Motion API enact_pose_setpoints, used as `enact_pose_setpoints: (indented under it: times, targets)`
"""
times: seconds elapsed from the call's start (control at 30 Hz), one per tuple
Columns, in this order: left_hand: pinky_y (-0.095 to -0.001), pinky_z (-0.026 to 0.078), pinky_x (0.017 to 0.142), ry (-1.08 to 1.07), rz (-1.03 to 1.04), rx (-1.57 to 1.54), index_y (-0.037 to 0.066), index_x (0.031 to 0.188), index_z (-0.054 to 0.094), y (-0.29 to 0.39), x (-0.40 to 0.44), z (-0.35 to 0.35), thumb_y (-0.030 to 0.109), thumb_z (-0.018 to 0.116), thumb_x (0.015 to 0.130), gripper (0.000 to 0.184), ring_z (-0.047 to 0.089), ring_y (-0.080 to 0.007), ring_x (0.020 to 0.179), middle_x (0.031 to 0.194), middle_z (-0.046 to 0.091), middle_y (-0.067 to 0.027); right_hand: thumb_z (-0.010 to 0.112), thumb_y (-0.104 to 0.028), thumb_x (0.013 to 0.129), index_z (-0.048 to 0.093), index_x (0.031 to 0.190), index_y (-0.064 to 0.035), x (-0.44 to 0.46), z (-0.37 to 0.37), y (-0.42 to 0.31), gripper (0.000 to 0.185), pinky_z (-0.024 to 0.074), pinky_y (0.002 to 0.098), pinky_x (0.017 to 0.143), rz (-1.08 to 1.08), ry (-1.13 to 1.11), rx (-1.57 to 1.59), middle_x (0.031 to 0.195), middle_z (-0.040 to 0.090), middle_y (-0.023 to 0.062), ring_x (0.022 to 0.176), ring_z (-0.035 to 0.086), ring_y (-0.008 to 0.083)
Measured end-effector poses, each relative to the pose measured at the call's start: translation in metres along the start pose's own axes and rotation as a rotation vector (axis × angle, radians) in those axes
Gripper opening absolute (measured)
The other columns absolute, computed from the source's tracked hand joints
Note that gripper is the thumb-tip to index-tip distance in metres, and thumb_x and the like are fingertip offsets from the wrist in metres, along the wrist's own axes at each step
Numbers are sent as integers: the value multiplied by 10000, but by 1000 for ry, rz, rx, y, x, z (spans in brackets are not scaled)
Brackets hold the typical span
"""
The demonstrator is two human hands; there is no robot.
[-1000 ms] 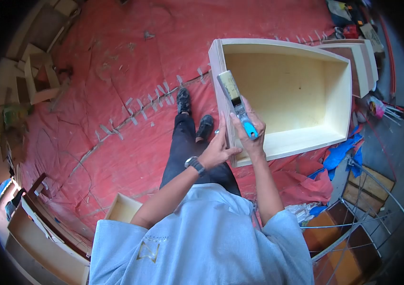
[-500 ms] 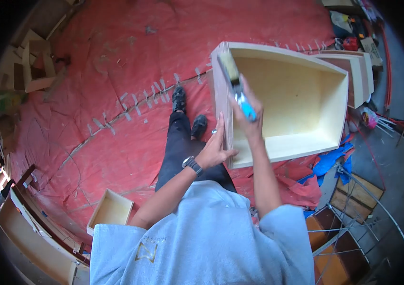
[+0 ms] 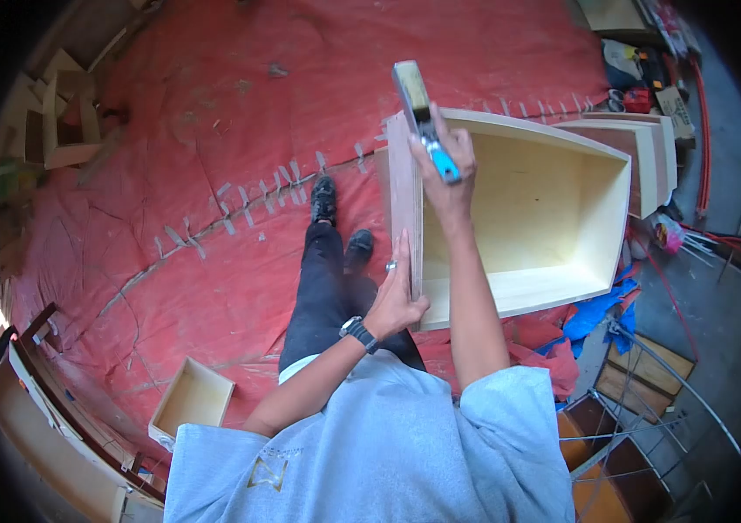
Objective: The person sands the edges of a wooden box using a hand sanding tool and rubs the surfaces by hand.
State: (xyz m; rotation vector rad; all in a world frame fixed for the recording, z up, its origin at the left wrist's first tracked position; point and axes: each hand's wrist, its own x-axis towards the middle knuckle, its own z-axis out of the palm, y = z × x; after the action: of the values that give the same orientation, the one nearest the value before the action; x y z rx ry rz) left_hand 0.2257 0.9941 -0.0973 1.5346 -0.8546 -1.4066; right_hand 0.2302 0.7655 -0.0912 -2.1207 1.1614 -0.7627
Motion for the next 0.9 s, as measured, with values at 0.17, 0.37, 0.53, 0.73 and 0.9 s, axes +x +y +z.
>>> enact_pose_setpoints:
  times: [0.17,0.37,0.53,0.73,0.9]
  targets:
    - [-516,396,1267,265,13,86,36,1778,-20,-17,22,24,80,719,820,1210,447,-545,1528,1702,342,-393,890,-126,889,684,1552,-126,-107,-34,6,695,565,391,841,22,-32,21,996,624,112,884,658,259]
    - [-582,467,1169,269,-58,185,40,1774,-14,-17,23,27,75,687,809,1193,540,-596,1378,1677,379,-392,879,-135,907,699,1538,-143,-26,-5,5,656,550,377,822,28,34,6,1017,629,100,892,652,210]
    - [-623,515,1093,265,2,208,58,1774,-52,-18,21,24,63,685,800,1221,593,-609,1291,1697,355,-386,875,-125,909,699,1529,-118,0,2,13,645,541,372,802,21,36,148,1002,620,95,866,639,205]
    - [-584,518,1104,268,-27,168,70,1776,-32,-22,24,24,82,695,811,1209,618,-586,1268,1475,572,-417,877,-112,898,715,1514,-112,-114,-27,6,637,569,389,835,68,33,43,1029,639,103,920,682,226]
    - [-600,544,1055,233,-49,157,80,1778,-69,-24,23,24,86,706,799,1249,634,-601,1241,1592,474,-425,871,-201,920,725,1501,-123,-41,-3,-1,605,569,412,855,73,67,-4,1040,658,120,942,705,247]
